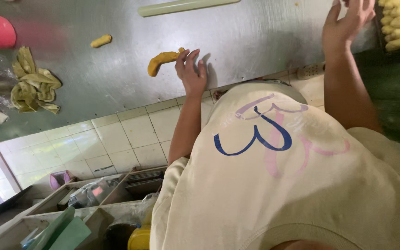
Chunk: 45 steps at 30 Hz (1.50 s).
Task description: The person flattens a piece of dough on a metal table using a small rolling pin, places a yellow filling piece on it, folds the dough around the filling, and rolls it into a cylinder. Finished dough rolls are placed onto trays holding rows of similar pieces.
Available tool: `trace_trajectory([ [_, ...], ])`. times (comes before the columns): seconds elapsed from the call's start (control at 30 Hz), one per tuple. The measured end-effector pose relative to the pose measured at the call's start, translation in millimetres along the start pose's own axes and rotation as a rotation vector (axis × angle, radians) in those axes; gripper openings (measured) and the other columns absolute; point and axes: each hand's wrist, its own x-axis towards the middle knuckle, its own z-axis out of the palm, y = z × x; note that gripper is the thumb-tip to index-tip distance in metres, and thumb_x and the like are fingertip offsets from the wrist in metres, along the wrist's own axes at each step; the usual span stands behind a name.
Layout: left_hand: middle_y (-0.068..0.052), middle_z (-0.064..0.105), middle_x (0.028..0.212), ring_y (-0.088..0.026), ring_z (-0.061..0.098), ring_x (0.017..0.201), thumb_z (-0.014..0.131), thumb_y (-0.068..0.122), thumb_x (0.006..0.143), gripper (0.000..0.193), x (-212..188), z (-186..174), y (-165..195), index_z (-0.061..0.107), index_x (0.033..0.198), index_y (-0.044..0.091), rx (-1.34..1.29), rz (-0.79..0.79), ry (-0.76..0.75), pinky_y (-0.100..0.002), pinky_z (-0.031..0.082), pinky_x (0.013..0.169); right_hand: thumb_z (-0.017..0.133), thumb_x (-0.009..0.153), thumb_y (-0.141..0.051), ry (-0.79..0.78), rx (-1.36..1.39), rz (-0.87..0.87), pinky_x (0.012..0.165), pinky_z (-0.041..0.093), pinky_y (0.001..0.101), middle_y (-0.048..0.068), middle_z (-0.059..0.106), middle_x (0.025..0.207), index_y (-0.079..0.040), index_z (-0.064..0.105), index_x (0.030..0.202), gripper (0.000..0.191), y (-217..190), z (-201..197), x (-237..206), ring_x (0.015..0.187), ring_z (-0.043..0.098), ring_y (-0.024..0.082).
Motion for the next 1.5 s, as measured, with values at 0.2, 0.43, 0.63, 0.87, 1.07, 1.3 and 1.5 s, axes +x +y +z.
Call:
trace_trajectory([
  [0.2, -0.012, 0.055, 0.140, -0.033, 0.050, 0.126, 0.067, 0.013, 0.093, 0.032, -12, -14, -21, 0.071, 0.124, 0.016, 0.020, -0.110, 0.040, -0.047, 0.040, 0.111, 0.071, 0.094, 0.001, -0.037, 0.044, -0.018, 0.102, 0.036, 0.0413, 0.001, 0.060, 0.113, -0.015, 0.070, 0.116, 0.028, 0, 18, 10, 0.110, 0.055, 0.021],
  [0.43, -0.011, 0.061, 0.131, -0.033, 0.051, 0.130, 0.067, 0.012, 0.094, 0.033, 8, -16, -22, 0.069, 0.127, 0.014, 0.063, 0.028, 0.134, -0.049, 0.038, 0.115, 0.068, 0.092, 0.003, -0.081, 0.095, -0.047, 0.112, 0.032, 0.0418, 0.002, 0.061, 0.112, -0.013, 0.069, 0.114, 0.027, -3, 20, 11, 0.119, 0.057, 0.021],
  [0.63, -0.013, 0.059, 0.134, -0.032, 0.052, 0.125, 0.066, 0.009, 0.090, 0.033, 13, -20, -14, 0.071, 0.122, 0.015, 0.021, -0.002, 0.097, -0.049, 0.039, 0.111, 0.065, 0.094, 0.001, -0.113, 0.069, -0.006, 0.116, 0.032, 0.0436, 0.003, 0.058, 0.113, -0.015, 0.068, 0.114, 0.026, 2, 28, -9, 0.121, 0.055, 0.023],
  [0.87, -0.015, 0.056, 0.136, -0.035, 0.050, 0.125, 0.067, 0.006, 0.091, 0.030, 15, -24, -8, 0.070, 0.121, 0.012, -0.026, -0.023, 0.077, -0.047, 0.040, 0.110, 0.067, 0.097, -0.004, -0.180, 0.059, -0.058, 0.115, 0.033, 0.0468, 0.008, 0.059, 0.123, -0.015, 0.068, 0.117, 0.022, -10, 40, 4, 0.124, 0.053, 0.030],
  [1.07, -0.015, 0.055, 0.135, -0.036, 0.050, 0.124, 0.065, 0.005, 0.091, 0.028, 17, -43, -5, 0.072, 0.118, 0.011, 0.030, -0.035, 0.101, -0.046, 0.043, 0.104, 0.073, 0.102, -0.014, -0.230, 0.080, -0.082, 0.112, 0.034, 0.0493, 0.007, 0.059, 0.120, -0.019, 0.071, 0.119, 0.018, -34, 65, 43, 0.126, 0.053, 0.030],
  [1.3, -0.016, 0.056, 0.133, -0.036, 0.051, 0.126, 0.065, 0.007, 0.092, 0.027, 32, -47, 1, 0.070, 0.118, 0.011, 0.012, -0.022, 0.215, -0.046, 0.046, 0.102, 0.071, 0.099, -0.016, -0.213, 0.031, -0.148, 0.116, 0.034, 0.0498, 0.009, 0.061, 0.124, -0.020, 0.071, 0.123, 0.024, -25, 84, 86, 0.126, 0.051, 0.031],
  [1.5, -0.016, 0.059, 0.133, -0.034, 0.055, 0.121, 0.069, 0.009, 0.089, 0.027, 33, -42, -9, 0.073, 0.115, 0.013, 0.069, -0.056, 0.221, -0.049, 0.044, 0.104, 0.072, 0.099, -0.017, -0.241, 0.084, -0.133, 0.115, 0.033, 0.0503, 0.009, 0.061, 0.125, -0.021, 0.072, 0.120, 0.021, -28, 103, 103, 0.129, 0.051, 0.032],
])
